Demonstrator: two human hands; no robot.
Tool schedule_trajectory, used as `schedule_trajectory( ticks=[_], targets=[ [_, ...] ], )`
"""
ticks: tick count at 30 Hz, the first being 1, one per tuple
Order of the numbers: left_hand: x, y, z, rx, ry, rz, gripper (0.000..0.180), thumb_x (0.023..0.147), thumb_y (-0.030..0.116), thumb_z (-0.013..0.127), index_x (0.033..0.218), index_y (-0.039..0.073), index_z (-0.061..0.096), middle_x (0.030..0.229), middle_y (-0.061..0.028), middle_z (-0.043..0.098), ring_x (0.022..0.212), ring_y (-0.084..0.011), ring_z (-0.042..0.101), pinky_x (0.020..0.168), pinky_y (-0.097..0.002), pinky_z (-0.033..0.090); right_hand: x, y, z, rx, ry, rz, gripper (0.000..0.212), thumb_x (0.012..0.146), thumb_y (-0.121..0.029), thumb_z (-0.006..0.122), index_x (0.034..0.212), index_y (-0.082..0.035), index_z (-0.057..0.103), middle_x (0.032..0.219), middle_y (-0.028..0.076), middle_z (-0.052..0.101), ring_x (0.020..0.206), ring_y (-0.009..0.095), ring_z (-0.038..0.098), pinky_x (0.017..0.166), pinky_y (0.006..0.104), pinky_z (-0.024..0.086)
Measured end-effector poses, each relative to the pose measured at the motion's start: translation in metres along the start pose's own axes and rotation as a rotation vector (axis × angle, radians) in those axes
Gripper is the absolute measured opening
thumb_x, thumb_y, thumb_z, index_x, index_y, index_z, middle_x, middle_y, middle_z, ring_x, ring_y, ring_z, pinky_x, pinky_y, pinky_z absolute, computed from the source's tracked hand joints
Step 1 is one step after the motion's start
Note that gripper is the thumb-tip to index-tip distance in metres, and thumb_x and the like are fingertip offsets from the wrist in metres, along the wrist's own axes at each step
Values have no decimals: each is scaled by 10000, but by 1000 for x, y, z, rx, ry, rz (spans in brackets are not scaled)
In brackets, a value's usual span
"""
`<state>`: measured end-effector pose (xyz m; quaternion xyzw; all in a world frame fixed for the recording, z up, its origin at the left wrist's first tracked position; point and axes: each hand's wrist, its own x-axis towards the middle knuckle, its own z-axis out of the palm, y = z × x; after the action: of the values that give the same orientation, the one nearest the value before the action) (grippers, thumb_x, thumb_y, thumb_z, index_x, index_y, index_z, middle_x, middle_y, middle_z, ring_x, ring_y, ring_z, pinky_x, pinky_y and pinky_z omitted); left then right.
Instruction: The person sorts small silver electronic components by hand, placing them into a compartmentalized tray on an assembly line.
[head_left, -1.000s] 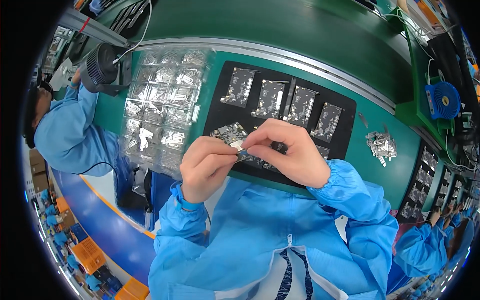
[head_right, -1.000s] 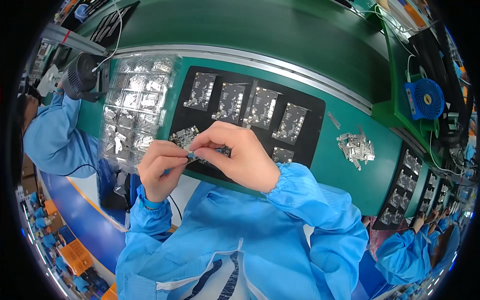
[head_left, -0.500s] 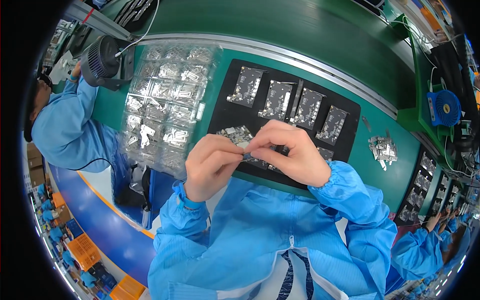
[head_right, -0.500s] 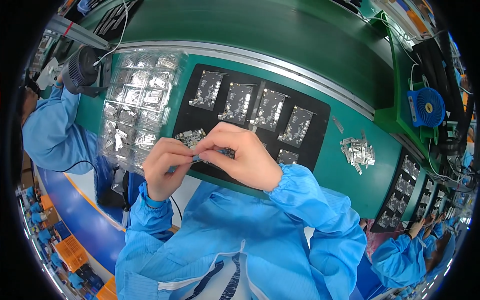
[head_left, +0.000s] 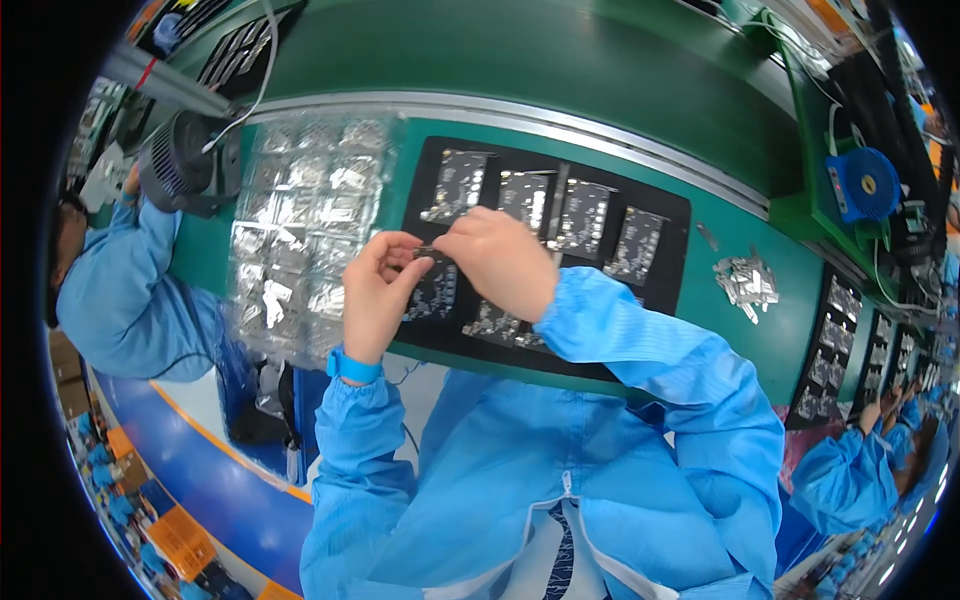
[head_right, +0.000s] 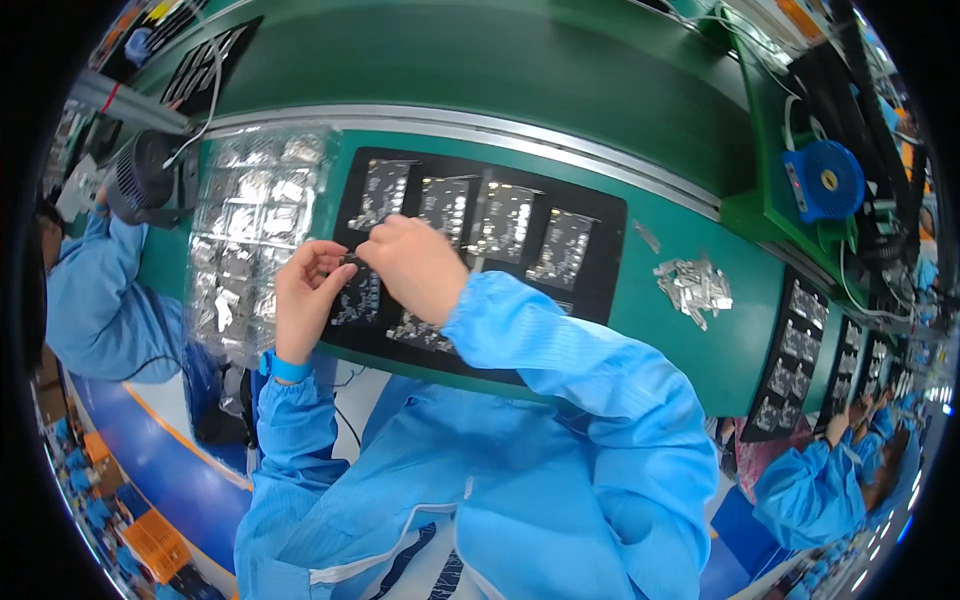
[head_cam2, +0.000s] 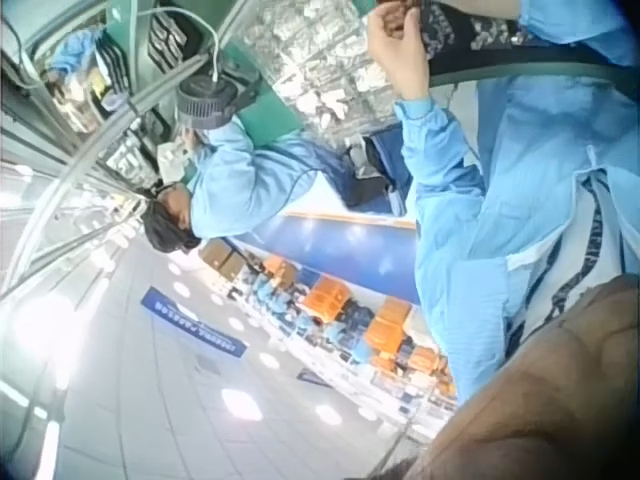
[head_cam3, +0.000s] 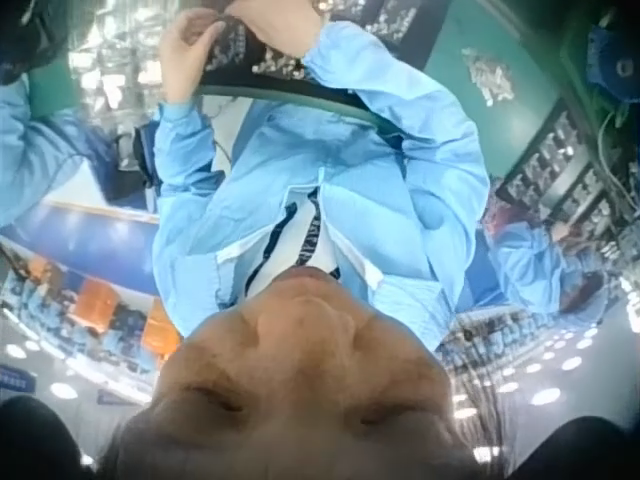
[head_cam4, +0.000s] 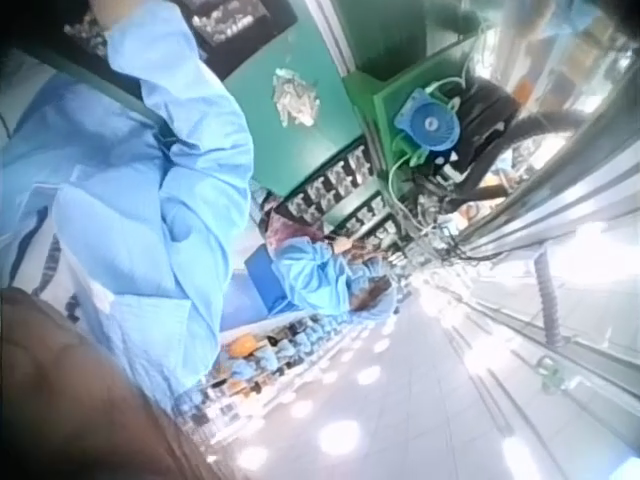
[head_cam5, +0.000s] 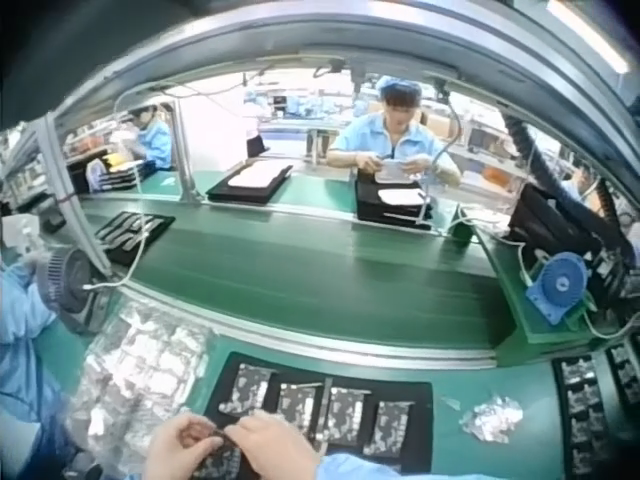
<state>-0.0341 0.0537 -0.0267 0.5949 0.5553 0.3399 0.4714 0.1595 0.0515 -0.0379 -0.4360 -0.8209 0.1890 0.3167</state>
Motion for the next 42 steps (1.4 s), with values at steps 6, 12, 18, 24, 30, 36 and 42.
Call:
schedule_trajectory(
  ticks=[6,12,18,24,30,36,42],
  targets=[
    [5,14,9,333,71,125,268,797,-13,737,1049,15,649,935,-62,627,814,-129,596,639,-253,463,-9,-2,-19,-198,67,-40,190,759,-82,636,946,-53,648,923,73,570,909,255,597,752,356,506],
    [-18,17,24,603,113,482,322,813,9,704,1128,40,642,1078,-106,575,1029,-303,547,878,-383,442,-74,40,-112,-370,358,264,206,734,-4,651,929,-57,692,876,119,646,879,318,624,738,420,517],
    [-29,32,56,763,-43,560,378,814,69,712,1186,65,645,1047,-74,551,1031,-276,519,901,-416,370,-150,83,-143,-617,383,538,108,829,-53,686,936,-48,701,886,101,642,872,303,607,743,395,484],
    [-33,34,64,883,-126,564,453,787,119,748,1216,49,621,1113,-97,521,1085,-290,492,922,-437,365,-160,96,-140,-637,380,503,97,838,-74,691,934,-65,691,891,83,628,859,286,597,752,386,466],
    [-30,56,56,717,-155,490,334,756,30,763,1060,28,627,1055,-89,547,1003,-252,540,877,-391,419,-157,97,-144,-574,395,471,59,845,-66,686,900,-48,678,861,86,618,835,292,588,734,399,460],
    [-46,62,43,198,-226,237,208,785,-93,705,953,9,639,805,-79,615,696,-150,594,630,-265,484,-112,23,-145,-153,420,461,85,851,-8,667,932,-27,683,873,107,649,832,252,620,731,333,487],
    [-55,77,39,205,-169,522,200,685,-102,738,823,26,671,875,-93,696,804,-252,678,665,-321,531,-79,-41,-114,616,87,401,136,866,-11,667,995,-41,699,872,74,639,820,182,649,719,297,513]
  ],
)
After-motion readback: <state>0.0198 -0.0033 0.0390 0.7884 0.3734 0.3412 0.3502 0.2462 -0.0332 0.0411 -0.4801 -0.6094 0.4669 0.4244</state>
